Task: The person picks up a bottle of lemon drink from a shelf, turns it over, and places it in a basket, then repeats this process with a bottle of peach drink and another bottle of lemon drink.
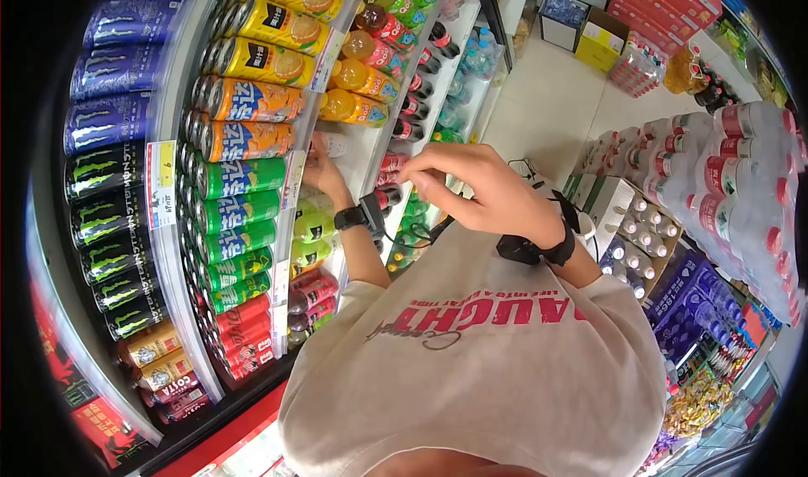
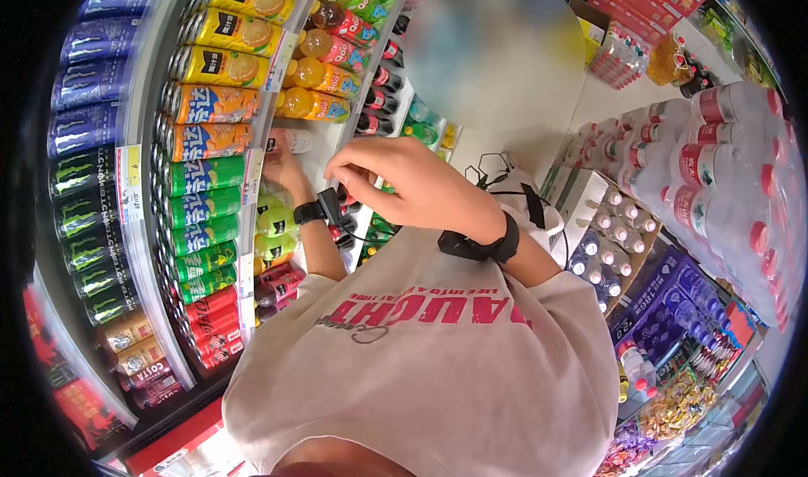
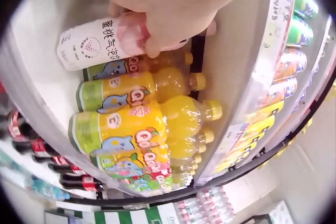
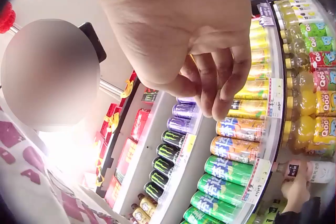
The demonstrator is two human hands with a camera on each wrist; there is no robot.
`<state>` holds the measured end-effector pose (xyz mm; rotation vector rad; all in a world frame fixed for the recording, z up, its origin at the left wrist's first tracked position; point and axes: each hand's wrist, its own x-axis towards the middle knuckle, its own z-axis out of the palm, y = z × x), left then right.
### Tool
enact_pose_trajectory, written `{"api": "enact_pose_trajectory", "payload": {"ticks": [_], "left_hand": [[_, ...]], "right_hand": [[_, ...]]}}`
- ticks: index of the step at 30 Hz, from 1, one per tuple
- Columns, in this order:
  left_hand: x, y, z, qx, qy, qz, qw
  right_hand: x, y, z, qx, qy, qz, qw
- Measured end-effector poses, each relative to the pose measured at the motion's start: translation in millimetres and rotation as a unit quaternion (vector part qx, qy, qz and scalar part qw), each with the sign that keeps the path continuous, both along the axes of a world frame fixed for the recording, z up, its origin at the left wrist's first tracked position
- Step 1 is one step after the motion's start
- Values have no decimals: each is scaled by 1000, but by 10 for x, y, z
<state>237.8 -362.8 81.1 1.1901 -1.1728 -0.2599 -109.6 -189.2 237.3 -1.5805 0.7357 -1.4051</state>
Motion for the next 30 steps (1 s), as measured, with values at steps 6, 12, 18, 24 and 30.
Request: {"api": "enact_pose_trajectory", "payload": {"ticks": [6,12,18,24,30], "left_hand": [[91,-257,-121,15,-78,18,997],[671,-698,-811,-17,231,-186,955],[-81,-285,-187,17,0,-48,999],[-133,-262,-166,36,-85,36,995],[-176,-145,-56,33,-101,63,992]], "right_hand": [[-41,-148,13,-13,-17,-18,1000],[-124,-270,-22,-19,2,-20,1000],[-139,-389,-20,-23,11,-8,1000],[-140,-479,13,6,24,37,999],[-66,-569,-31,6,13,46,999]]}}
